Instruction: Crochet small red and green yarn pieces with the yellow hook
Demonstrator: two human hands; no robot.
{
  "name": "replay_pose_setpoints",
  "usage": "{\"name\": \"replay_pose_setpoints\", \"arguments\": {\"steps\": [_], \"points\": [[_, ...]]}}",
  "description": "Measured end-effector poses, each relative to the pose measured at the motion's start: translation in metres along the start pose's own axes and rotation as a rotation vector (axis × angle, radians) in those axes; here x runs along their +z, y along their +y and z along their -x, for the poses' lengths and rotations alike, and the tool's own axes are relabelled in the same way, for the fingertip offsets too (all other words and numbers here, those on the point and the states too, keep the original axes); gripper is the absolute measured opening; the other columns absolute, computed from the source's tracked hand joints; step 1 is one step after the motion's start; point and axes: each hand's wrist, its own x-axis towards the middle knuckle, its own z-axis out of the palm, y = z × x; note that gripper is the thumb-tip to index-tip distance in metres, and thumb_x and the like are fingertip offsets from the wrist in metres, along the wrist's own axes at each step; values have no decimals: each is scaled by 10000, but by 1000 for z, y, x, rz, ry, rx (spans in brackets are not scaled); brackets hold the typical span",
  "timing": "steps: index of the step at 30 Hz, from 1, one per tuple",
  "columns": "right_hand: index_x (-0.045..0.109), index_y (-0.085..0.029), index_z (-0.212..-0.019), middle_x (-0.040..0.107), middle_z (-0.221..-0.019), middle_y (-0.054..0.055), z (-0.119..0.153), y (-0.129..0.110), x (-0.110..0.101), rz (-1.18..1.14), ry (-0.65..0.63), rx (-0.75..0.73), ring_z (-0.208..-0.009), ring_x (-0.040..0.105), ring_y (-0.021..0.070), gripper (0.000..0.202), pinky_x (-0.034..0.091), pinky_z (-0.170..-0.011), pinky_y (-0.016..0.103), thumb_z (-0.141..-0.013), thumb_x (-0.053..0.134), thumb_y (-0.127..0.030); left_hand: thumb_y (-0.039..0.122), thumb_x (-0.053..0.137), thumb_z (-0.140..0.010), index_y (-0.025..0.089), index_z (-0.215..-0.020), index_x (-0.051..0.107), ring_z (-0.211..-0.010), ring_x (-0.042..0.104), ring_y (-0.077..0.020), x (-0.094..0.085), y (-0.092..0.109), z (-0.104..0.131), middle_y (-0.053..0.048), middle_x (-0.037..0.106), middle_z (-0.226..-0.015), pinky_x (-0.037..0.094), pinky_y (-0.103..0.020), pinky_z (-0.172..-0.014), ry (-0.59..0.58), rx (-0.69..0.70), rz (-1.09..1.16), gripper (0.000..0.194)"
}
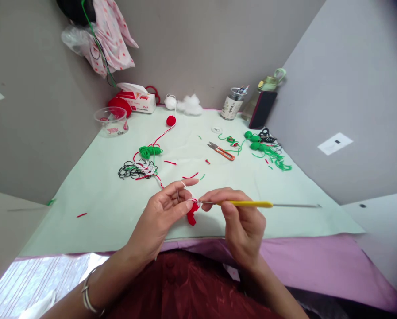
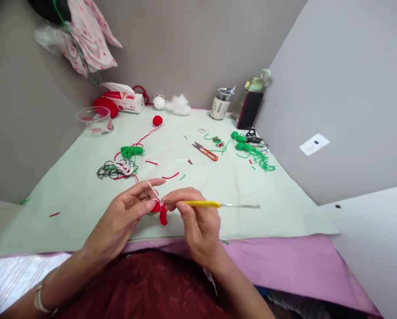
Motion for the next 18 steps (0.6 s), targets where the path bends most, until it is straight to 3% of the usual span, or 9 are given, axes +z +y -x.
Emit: {"name": "replay_pose_setpoints", "arguments": {"steps": [5, 12, 18], "points": [[760, -290, -1177, 807, -1018, 43, 1, 0, 2, 126, 9, -128, -933, 753, 208, 268, 609, -842, 385, -1091, 534, -175, 263, 866, -863, 287, -1286, 796, -857, 620, -166, 0, 0, 1, 9, 656, -884, 533, -288, -844, -35, -1, -16, 430], [760, -282, -1104, 799, -1001, 29, -1, 2, 3, -76, 74, 21, -783, 734, 171, 226, 614, -757, 352, -1105, 540, -232, 265, 834, -888, 289, -1286, 801, -861, 620, -166, 0, 1, 1, 1, 671, -918, 529, -291, -839, -27, -9, -2, 400], [757, -268, -1074, 805, -987, 33, -2, 3, 0, -207, 18, 86, -789, 744, 171, 218, 623, -763, 353, -1111, 542, -280, 286, 831, -905, 306, -1280, 806, -883, 603, -163, -2, -1, 1, -1, 662, -913, 513, -280, -861, -42, -3, -12, 377]]}}
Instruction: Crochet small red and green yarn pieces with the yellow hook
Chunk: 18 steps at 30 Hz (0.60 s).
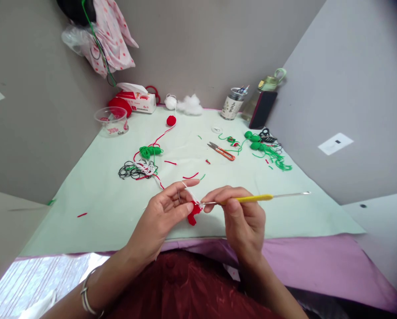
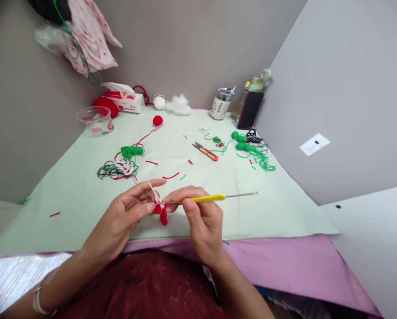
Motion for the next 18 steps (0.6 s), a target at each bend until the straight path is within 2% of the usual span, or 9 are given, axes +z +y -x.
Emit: {"name": "replay_pose_setpoints", "arguments": {"steps": [7, 12, 18], "points": [[761, -264, -1105, 797, -1000, 30, 1, -1, 2, 112, 30, -93, -843, 736, 166, 227, 609, -789, 344, -1105, 542, -205, 292, 833, -907, 307, -1291, 797, -885, 615, -160, 0, 0, 0, 3, 670, -910, 519, -275, -857, -16, -3, 3, 386], [749, -240, -1109, 793, -1004, 34, 0, 1, -1, 29, -24, -87, -827, 742, 162, 215, 620, -766, 334, -1109, 536, -216, 302, 832, -911, 307, -1294, 793, -886, 612, -148, -1, 1, 0, 7, 683, -915, 513, -257, -863, -19, -4, -14, 385], [737, -229, -1144, 795, -1008, 36, -1, -4, -3, 227, -101, -208, -937, 755, 166, 220, 617, -851, 323, -1103, 531, -166, 295, 830, -910, 304, -1290, 797, -870, 628, -143, -1, -1, 0, 5, 693, -917, 532, -253, -848, 12, 10, -27, 382]]}}
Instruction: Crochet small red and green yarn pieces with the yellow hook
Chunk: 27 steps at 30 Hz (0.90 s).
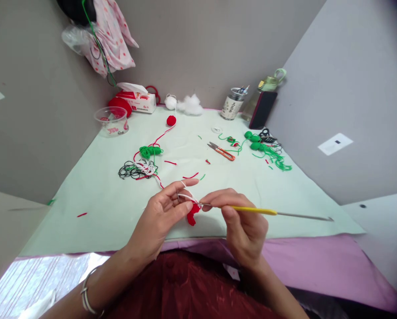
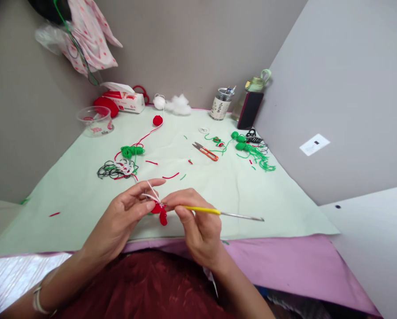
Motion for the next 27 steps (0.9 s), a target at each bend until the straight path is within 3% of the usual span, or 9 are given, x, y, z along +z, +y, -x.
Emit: {"name": "replay_pose_setpoints", "arguments": {"steps": [6, 11, 16, 21, 27], "points": [[704, -182, -1157, 804, -1009, 74, -1, -4, -1, 237, -73, -186, -1011, 760, 168, 209, 620, -873, 299, -1106, 504, -146, 267, 877, -866, 296, -1218, 822, -837, 642, -125, 2, 2, 0, 15, 690, -888, 552, -223, -809, 11, 23, -8, 357], [694, -193, -1139, 809, -966, 64, -3, -5, -1, 279, -78, -210, -970, 777, 167, 205, 643, -832, 295, -1111, 492, -164, 266, 870, -868, 273, -1216, 818, -826, 649, -132, 2, 3, -1, 10, 688, -887, 566, -236, -799, 28, 44, -26, 352], [712, -198, -1172, 818, -1069, 102, 4, 0, 1, 463, -64, -293, -945, 793, 179, 212, 662, -766, 290, -1098, 515, -176, 249, 877, -865, 276, -1268, 795, -820, 656, -125, 3, 1, -2, 23, 688, -870, 550, -223, -793, 28, 34, -22, 412], [756, -185, -1177, 774, -1103, 100, 12, 5, 7, 715, -30, -427, -1031, 762, 202, 252, 665, -865, 311, -1014, 611, -60, 248, 903, -840, 278, -1293, 780, -765, 654, -118, 6, -1, 0, 33, 682, -851, 547, -228, -768, 1, 24, 79, 470], [765, -237, -1259, 735, -1147, 89, 18, 1, 6, 828, -67, -416, -1080, 738, 229, 319, 672, -886, 349, -997, 657, -91, 300, 869, -883, 290, -1286, 793, -784, 650, -120, 9, 3, 2, 7, 699, -897, 541, -224, -760, -88, -64, 214, 410]]}}
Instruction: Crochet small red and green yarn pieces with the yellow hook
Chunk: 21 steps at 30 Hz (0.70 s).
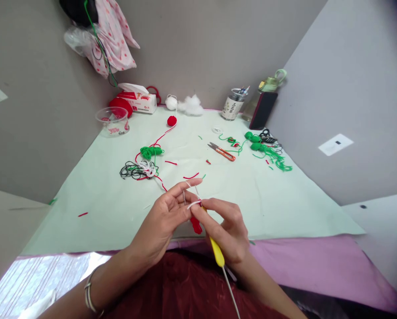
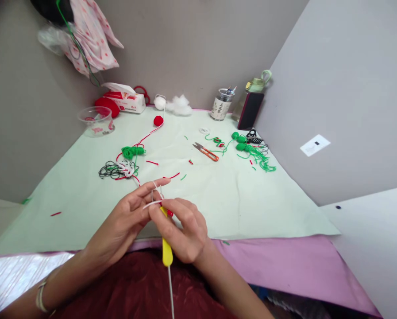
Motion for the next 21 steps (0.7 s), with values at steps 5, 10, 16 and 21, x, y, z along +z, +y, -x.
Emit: {"name": "replay_pose_setpoints", "arguments": {"steps": [5, 10, 16, 21], "points": [[721, -222, -1375, 757, -1235, 112, 3, 1, -5, -54, -70, 11, -1130, 738, 246, 396, 681, -895, 376, -1018, 608, -94, 243, 768, -926, 258, -1249, 822, -846, 633, -146, -1, 5, 0, -17, 689, -944, 553, -245, -796, 49, -8, 18, 328], [704, -283, -1399, 777, -1234, 88, 1, 5, -6, -89, -76, -3, -1094, 753, 245, 417, 691, -863, 387, -1036, 595, -110, 418, 767, -960, 257, -1215, 838, -803, 596, -135, -3, 9, -5, -5, 669, -872, 520, -229, -768, 32, 62, -84, 310], [652, -279, -1477, 788, -1204, 96, 4, 7, 0, -180, -14, 35, -1062, 768, 251, 489, 696, -828, 393, -1025, 620, -95, 303, 895, -857, 286, -1144, 857, -740, 590, -95, -5, 6, -9, 28, 660, -822, 490, -206, -738, 42, 50, -69, 290], [647, -273, -1494, 782, -1212, 97, 12, 7, 12, -280, 97, 98, -1066, 765, 238, 517, 678, -835, 379, -1028, 596, -56, 295, 903, -842, 258, -1138, 848, -674, 593, -110, -5, 2, -9, 24, 672, -798, 514, -243, -688, 44, 60, -52, 303]]}}
